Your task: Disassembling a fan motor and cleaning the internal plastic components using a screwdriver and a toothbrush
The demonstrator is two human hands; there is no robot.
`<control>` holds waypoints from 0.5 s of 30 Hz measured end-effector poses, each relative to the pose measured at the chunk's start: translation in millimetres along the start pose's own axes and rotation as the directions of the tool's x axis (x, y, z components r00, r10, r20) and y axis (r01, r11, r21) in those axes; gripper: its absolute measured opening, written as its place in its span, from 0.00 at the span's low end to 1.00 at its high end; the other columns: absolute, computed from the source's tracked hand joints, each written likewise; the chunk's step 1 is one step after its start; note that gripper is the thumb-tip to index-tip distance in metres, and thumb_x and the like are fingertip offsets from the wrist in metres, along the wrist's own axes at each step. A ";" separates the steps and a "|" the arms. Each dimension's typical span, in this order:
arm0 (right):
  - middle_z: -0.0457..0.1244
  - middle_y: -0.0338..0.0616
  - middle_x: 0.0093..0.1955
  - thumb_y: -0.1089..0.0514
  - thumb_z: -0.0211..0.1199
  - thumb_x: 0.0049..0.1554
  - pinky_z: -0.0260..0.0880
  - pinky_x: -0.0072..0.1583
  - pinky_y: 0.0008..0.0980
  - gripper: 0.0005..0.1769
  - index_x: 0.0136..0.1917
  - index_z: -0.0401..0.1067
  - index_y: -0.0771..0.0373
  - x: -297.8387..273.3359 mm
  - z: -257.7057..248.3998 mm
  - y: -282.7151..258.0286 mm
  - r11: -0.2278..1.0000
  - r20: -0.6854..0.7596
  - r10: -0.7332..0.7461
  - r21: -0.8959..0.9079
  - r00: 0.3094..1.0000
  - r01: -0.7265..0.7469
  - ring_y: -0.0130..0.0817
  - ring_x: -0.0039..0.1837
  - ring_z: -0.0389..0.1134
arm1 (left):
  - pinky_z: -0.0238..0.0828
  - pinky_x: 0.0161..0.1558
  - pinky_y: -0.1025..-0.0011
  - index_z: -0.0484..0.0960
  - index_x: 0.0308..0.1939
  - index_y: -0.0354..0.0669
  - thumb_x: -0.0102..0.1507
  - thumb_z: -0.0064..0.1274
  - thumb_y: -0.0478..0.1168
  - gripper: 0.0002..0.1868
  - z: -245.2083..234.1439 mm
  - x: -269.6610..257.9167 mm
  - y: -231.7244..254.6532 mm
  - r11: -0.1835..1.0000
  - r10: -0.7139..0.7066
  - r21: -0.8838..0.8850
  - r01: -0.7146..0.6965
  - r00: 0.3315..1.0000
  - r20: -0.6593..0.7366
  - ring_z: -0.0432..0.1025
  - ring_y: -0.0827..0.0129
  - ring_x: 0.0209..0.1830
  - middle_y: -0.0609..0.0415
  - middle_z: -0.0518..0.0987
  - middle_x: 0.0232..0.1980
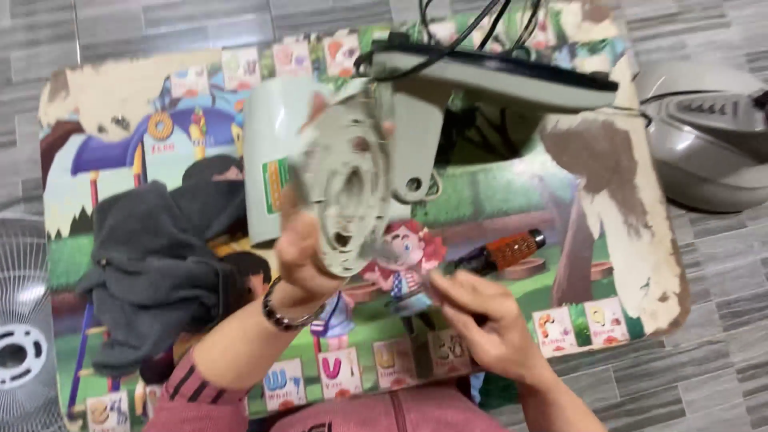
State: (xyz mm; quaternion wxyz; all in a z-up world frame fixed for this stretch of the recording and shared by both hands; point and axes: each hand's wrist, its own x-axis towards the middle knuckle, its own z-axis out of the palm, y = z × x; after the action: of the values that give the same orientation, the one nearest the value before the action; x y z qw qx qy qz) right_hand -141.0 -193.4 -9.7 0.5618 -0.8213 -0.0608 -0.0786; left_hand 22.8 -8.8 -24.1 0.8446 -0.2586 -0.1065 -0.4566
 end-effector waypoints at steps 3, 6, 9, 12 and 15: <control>0.71 0.43 0.49 0.72 0.58 0.53 0.64 0.45 0.24 0.29 0.68 0.71 0.60 -2.6 -4.3 8.9 0.976 -0.013 0.021 0.216 1.000 -0.018 0.28 0.43 0.63 | 0.50 0.94 0.40 0.56 0.86 0.58 0.71 0.42 0.54 0.38 21.4 7.0 -39.2 0.013 0.313 0.923 -0.384 0.879 0.361 0.54 0.51 0.89 0.62 0.46 0.91; 0.63 0.36 0.41 0.73 0.56 0.56 0.66 0.37 0.19 0.34 0.75 0.63 0.58 -4.2 1.5 18.0 0.999 -0.109 0.010 0.032 0.994 -0.006 0.23 0.36 0.58 | 0.59 0.83 0.53 0.49 0.83 0.41 0.62 0.53 0.57 0.51 8.8 -5.0 -34.9 0.137 0.371 0.977 -0.163 0.923 0.102 0.61 0.56 0.80 0.45 0.60 0.81; 0.62 0.33 0.36 0.70 0.59 0.56 0.54 0.39 0.26 0.27 0.69 0.71 0.57 -5.4 0.5 15.4 0.951 0.089 -0.046 0.309 0.995 0.016 0.25 0.38 0.55 | 0.66 0.36 0.61 0.54 0.76 0.56 0.57 0.68 0.37 0.49 -34.2 -35.7 4.4 -0.920 -0.004 0.236 -0.313 0.609 0.793 0.58 0.71 0.30 0.58 0.66 0.41; 0.70 0.41 0.46 0.72 0.55 0.57 0.66 0.40 0.18 0.30 0.73 0.64 0.62 -3.2 1.7 10.3 0.980 -0.063 -0.095 0.171 0.993 0.105 0.25 0.39 0.64 | 0.56 0.77 0.29 0.60 0.82 0.64 0.66 0.50 0.49 0.38 -23.3 -35.0 -18.0 0.417 0.330 0.837 -0.354 0.917 0.223 0.53 0.52 0.83 0.55 0.55 0.84; 0.63 0.42 0.44 0.73 0.56 0.57 0.74 0.45 0.20 0.28 0.71 0.65 0.69 -8.1 3.2 0.0 0.991 -0.036 0.087 0.107 0.996 -0.083 0.27 0.41 0.63 | 0.54 0.96 0.53 0.57 0.85 0.47 0.69 0.37 0.39 0.37 5.4 -12.9 -28.3 -0.156 0.303 0.947 -0.280 0.899 0.316 0.59 0.57 0.88 0.58 0.53 0.89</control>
State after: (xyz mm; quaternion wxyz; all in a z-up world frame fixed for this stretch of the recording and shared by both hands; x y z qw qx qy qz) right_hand -148.8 -190.5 -12.4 0.6085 -0.7904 -0.0185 -0.0681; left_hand -7.6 -9.4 -15.3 0.8396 0.4253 -0.3363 -0.0318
